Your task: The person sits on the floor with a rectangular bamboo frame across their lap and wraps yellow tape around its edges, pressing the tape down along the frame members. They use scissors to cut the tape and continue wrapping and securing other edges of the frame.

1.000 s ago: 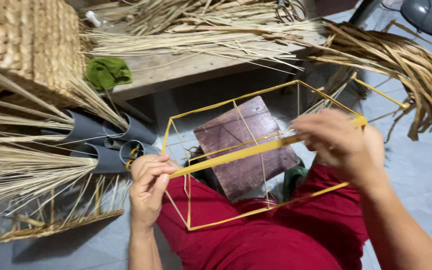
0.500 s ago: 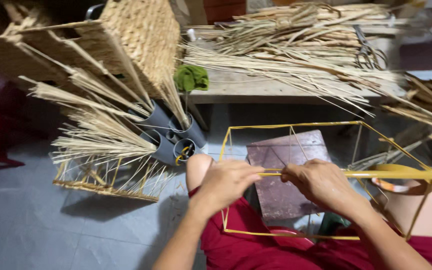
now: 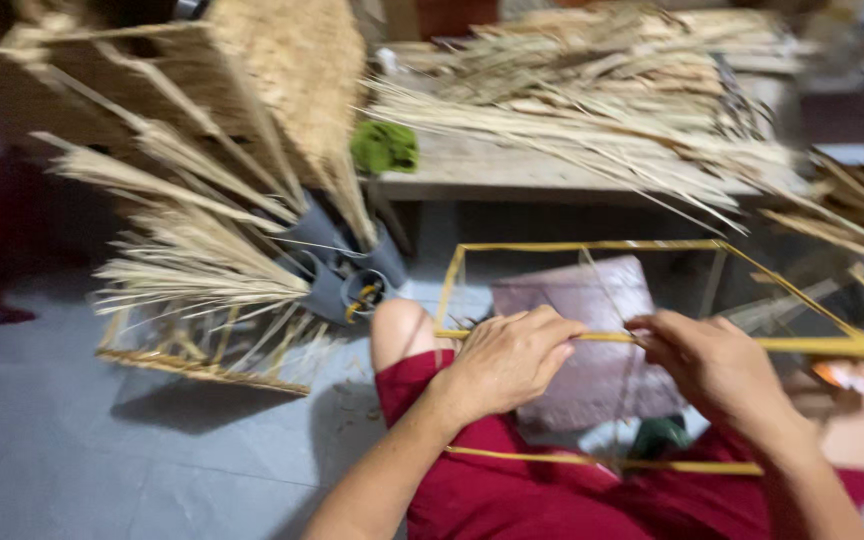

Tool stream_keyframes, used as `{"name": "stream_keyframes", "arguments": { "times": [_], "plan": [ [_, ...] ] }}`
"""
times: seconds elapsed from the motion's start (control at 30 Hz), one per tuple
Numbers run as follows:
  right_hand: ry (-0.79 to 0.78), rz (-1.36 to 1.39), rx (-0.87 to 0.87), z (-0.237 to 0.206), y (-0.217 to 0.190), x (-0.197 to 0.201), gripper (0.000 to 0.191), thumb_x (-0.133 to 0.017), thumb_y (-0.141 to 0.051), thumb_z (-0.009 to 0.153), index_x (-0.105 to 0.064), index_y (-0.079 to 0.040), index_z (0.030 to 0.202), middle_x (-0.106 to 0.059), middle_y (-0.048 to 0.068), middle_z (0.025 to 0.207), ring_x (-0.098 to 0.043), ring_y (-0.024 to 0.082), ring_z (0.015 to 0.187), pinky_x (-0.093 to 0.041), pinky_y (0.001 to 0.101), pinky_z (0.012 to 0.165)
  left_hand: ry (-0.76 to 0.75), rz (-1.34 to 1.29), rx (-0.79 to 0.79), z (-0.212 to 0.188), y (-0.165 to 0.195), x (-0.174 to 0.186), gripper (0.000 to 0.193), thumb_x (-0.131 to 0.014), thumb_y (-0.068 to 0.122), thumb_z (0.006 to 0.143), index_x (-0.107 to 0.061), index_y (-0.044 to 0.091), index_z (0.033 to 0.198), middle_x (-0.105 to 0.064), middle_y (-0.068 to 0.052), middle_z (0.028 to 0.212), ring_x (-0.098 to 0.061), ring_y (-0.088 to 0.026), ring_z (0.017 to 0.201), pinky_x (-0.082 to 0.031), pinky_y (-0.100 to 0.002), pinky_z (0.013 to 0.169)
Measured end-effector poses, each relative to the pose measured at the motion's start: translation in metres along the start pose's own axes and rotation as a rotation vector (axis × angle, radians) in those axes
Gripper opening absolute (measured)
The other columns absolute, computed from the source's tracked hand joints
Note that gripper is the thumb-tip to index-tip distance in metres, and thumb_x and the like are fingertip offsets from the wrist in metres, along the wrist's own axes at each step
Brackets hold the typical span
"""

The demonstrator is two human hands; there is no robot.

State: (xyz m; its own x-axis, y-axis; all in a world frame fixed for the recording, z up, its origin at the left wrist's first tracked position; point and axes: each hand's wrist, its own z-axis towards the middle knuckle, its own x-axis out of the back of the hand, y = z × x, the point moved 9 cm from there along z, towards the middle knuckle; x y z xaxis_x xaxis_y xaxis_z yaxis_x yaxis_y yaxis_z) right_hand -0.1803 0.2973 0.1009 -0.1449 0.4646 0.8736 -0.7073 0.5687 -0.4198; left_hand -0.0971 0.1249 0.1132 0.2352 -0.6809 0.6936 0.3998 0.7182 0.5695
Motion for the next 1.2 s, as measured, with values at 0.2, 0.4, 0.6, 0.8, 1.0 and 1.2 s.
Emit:
{"name": "stream_keyframes", "arguments": {
  "times": [0.2, 0.4, 0.6, 0.8, 1.0, 1.2],
  "plan": [
    [0.111, -0.012, 0.051, -0.009, 0.024, -0.007, 0.021, -0.075, -0.025, 0.087, -0.073, -0.021, 0.107, -0.075, 0.002, 0.088, -0.068, 0.025, 0.073, -0.043, 0.0378, 0.061, -0.160, 0.135, 0.107, 0.031, -0.004, -0.070, 0.016, -0.061, 0.031, 0.102, -0.067, 0.017, 0.102, -0.072, -0.009, 0.085, -0.071, -0.035, 0.070, -0.053, -0.049, 0.055],
    [0.137, 0.051, 0.133, -0.018, 0.022, 0.021, 0.040, -0.076, -0.021, 0.088, -0.071, -0.011, 0.126, -0.072, 0.003, 0.097, -0.066, 0.025, 0.088, -0.048, 0.0410, 0.078, -0.245, 0.129, 0.238, 0.053, 0.008, -0.072, 0.022, -0.065, 0.033, 0.095, -0.069, 0.013, 0.104, -0.073, -0.012, 0.094, -0.071, -0.036, 0.084, -0.056, -0.048, 0.070],
    [0.724, 0.323, -0.193, -0.082, 0.106, 0.088, 0.027, -0.061, 0.004, 0.099, -0.069, -0.005, 0.123, -0.068, 0.011, 0.126, -0.064, 0.025, 0.119, -0.050, 0.0362, 0.106, -0.142, -0.093, -0.075, 0.085, 0.051, -0.084, 0.037, -0.062, 0.015, 0.097, -0.064, 0.002, 0.132, -0.066, -0.019, 0.132, -0.061, -0.038, 0.126, -0.049, -0.044, 0.104],
    [0.904, 0.220, -0.467, -0.140, 0.180, 0.081, 0.028, -0.056, -0.003, 0.105, -0.064, 0.000, 0.132, -0.061, 0.015, 0.130, -0.058, 0.026, 0.122, -0.046, 0.0351, 0.109, -0.153, -0.216, -0.192, 0.121, 0.087, -0.170, 0.029, -0.059, 0.009, 0.099, -0.065, 0.001, 0.127, -0.070, -0.017, 0.121, -0.067, -0.034, 0.110, -0.055, -0.043, 0.095],
    [0.818, 0.440, -0.514, -0.149, 0.216, 0.038, 0.032, -0.048, -0.010, 0.109, -0.061, 0.001, 0.136, -0.062, 0.011, 0.134, -0.058, 0.020, 0.125, -0.043, 0.0301, 0.110, -0.218, 0.216, -0.191, 0.159, 0.126, -0.266, 0.007, -0.059, 0.011, 0.095, -0.061, 0.005, 0.097, -0.065, -0.014, 0.089, -0.071, -0.031, 0.080, -0.058, -0.041, 0.062],
    [0.836, 0.662, -0.570, -0.154, 0.245, 0.013, 0.031, -0.046, -0.014, 0.112, -0.059, 0.002, 0.135, -0.060, 0.007, 0.130, -0.056, 0.015, 0.119, -0.043, 0.0266, 0.106, -0.323, 0.007, -0.098, 0.182, 0.108, -0.283, 0.015, -0.059, 0.017, 0.094, -0.062, 0.002, 0.099, -0.071, -0.017, 0.081, -0.073, -0.036, 0.074, -0.057, -0.047, 0.062]
  ]
}}
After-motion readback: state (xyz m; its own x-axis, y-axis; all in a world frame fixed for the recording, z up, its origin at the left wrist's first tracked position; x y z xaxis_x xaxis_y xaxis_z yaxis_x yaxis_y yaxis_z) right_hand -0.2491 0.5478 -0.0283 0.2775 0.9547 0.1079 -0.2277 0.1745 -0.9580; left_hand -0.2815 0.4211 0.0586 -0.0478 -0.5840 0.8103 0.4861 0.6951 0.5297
